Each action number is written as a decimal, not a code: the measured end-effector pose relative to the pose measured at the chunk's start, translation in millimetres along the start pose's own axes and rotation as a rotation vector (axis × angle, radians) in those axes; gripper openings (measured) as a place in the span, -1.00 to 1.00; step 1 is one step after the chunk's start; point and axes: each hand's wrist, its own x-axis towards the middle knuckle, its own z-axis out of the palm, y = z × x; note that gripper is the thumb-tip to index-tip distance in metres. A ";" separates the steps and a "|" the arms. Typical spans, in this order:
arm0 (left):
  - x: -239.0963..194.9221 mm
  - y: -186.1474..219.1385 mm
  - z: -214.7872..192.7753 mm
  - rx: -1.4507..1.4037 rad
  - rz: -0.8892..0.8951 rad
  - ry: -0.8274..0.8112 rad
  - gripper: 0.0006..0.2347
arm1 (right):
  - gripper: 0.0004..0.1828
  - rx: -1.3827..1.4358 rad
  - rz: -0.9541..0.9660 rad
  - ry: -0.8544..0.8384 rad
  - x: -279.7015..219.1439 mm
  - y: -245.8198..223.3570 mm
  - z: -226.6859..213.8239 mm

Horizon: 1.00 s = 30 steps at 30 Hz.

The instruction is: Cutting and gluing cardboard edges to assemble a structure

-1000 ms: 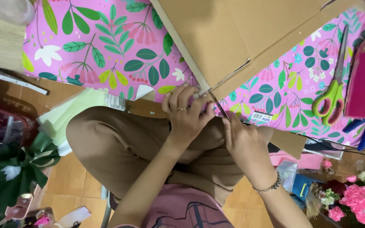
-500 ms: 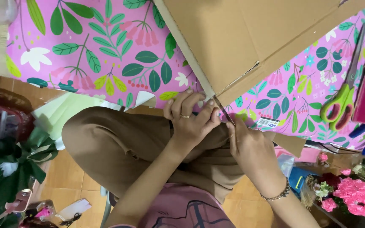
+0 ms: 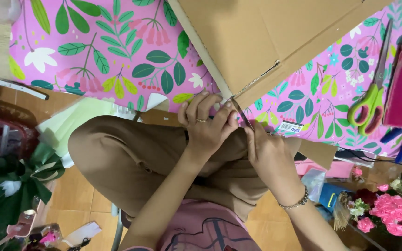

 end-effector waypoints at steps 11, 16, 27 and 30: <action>4.8 2.1 -5.1 -0.021 -0.008 -0.018 -0.79 | -0.53 0.024 0.075 -0.041 -12.4 6.7 11.4; 9.1 3.4 -7.9 -0.010 -0.005 -0.031 -0.85 | -0.48 0.004 0.152 -0.093 -4.5 7.7 19.1; 38.4 25.9 -49.8 -0.213 -0.216 -0.192 -0.93 | -0.55 0.374 0.237 -0.046 -34.7 7.2 -30.4; 29.7 29.3 -71.0 -0.282 -0.331 -0.249 -0.91 | -0.49 0.482 0.362 -0.067 -50.9 22.0 -23.1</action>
